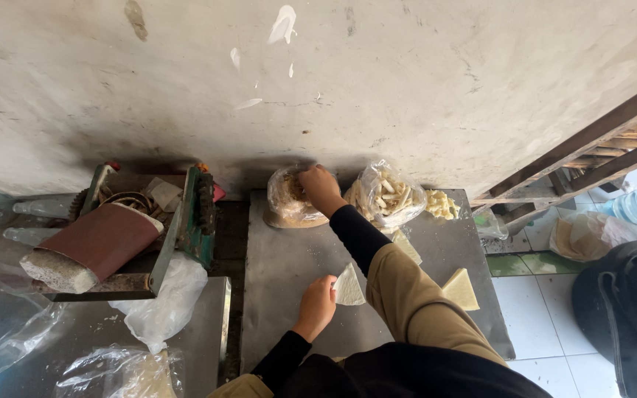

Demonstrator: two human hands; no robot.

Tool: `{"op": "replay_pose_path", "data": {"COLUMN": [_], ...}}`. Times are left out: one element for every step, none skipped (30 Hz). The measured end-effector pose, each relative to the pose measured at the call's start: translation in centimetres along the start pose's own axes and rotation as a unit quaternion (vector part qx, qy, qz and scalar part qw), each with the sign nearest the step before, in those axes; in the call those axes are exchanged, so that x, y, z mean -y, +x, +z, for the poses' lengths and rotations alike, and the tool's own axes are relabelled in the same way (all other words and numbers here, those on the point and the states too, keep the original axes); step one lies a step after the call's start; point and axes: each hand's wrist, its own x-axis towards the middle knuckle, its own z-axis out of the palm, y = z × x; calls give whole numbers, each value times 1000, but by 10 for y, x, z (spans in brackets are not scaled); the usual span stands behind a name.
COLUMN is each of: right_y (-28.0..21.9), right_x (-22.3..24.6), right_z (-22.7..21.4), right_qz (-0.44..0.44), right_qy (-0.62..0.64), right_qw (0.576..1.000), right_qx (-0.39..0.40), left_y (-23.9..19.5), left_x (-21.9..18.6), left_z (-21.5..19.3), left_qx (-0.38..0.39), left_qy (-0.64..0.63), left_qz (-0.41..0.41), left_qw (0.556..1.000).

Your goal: The person folds triangular dumpling wrappers filled with a brown granular mixture into sealed dumplings. The person repeatedly scoops filling, folds the wrapper edges, and places the finished dumplings into a plastic bag on the table.

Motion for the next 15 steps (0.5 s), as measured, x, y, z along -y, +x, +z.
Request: {"op": "replay_pose_path", "data": {"right_y": [0, -1, -2, -3, -4, -5, -7, -8, -9, -11, -12, -14, -16, -20, -24], "right_x": [1, 3, 4, 6, 7, 8, 8, 7, 6, 4, 2, 1, 0, -1, -3], "right_z": [2, 3, 4, 5, 5, 5, 5, 4, 2, -1, -5, -10, -15, -21, -28], "right_qz": [4, 8, 11, 8, 4, 1, 34, 68, 100, 92, 83, 74, 90, 106, 124], "right_qy": [8, 17, 25, 60, 94, 129, 186, 241, 296, 290, 284, 278, 295, 312, 328], "right_qw": [1000, 1000, 999, 997, 994, 988, 980, 967, 950, 951, 953, 954, 948, 941, 933], "right_qx": [-6, -12, -19, -40, -61, -82, -64, -44, -25, -46, -66, -86, -82, -78, -74], "left_y": [0, 0, 0, 0, 0, 0, 0, 0, 0, 0, -1, -1, -1, 0, 0], "left_x": [0, 1, 1, 2, 3, 5, 7, 9, 11, 13, 15, 16, 17, 19, 20], "left_z": [0, 1, 1, 2, 3, 5, 6, 8, 9, 10, 11, 12, 12, 12, 12], "left_qx": [-7, -13, -20, -22, -24, -26, -30, -33, -36, -40, -43, -46, -38, -30, -21], "left_qy": [1, 3, 4, 4, 4, 4, 0, -4, -8, -9, -10, -11, -15, -19, -24], "left_qz": [6, 11, 17, 19, 20, 22, 19, 17, 14, 19, 24, 30, 19, 8, -3], "left_qw": [1000, 1000, 1000, 1000, 999, 999, 999, 999, 999, 999, 999, 998, 999, 999, 999]}}
